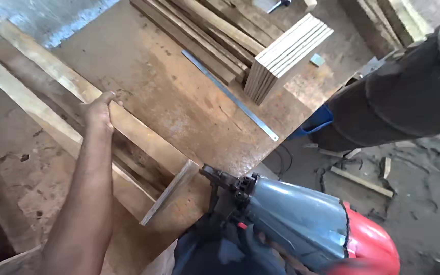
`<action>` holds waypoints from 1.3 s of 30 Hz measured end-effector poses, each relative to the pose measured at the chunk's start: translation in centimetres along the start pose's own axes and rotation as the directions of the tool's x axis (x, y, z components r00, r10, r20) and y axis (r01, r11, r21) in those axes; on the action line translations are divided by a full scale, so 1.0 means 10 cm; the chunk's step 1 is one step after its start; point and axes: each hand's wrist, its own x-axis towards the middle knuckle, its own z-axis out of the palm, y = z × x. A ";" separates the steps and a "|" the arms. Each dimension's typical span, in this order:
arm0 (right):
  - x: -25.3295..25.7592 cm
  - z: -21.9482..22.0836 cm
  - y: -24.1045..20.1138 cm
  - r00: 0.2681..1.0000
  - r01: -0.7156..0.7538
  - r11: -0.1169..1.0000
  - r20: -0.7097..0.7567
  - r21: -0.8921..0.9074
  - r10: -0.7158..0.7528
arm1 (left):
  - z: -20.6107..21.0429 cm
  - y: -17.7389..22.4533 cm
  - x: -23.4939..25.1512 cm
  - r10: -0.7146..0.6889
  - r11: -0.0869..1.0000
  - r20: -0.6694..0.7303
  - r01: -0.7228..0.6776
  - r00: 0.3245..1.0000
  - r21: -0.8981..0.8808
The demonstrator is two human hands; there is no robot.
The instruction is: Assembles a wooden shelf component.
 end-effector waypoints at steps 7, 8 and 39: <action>0.17 0.11 0.48 0.989 -0.016 0.972 0.147 0.236 -0.020 | 0.00 0.06 -0.04 0.052 0.994 -0.035 -0.048 0.998 0.096; 0.15 0.15 0.58 0.988 -0.028 0.964 0.156 0.266 -0.014 | 0.00 0.07 -0.06 0.059 0.992 -0.031 -0.054 0.998 0.118; 0.70 -0.54 1.05 0.935 -0.211 0.856 -0.159 0.472 0.318 | -0.03 0.03 0.00 0.031 0.993 0.053 -0.037 0.998 0.114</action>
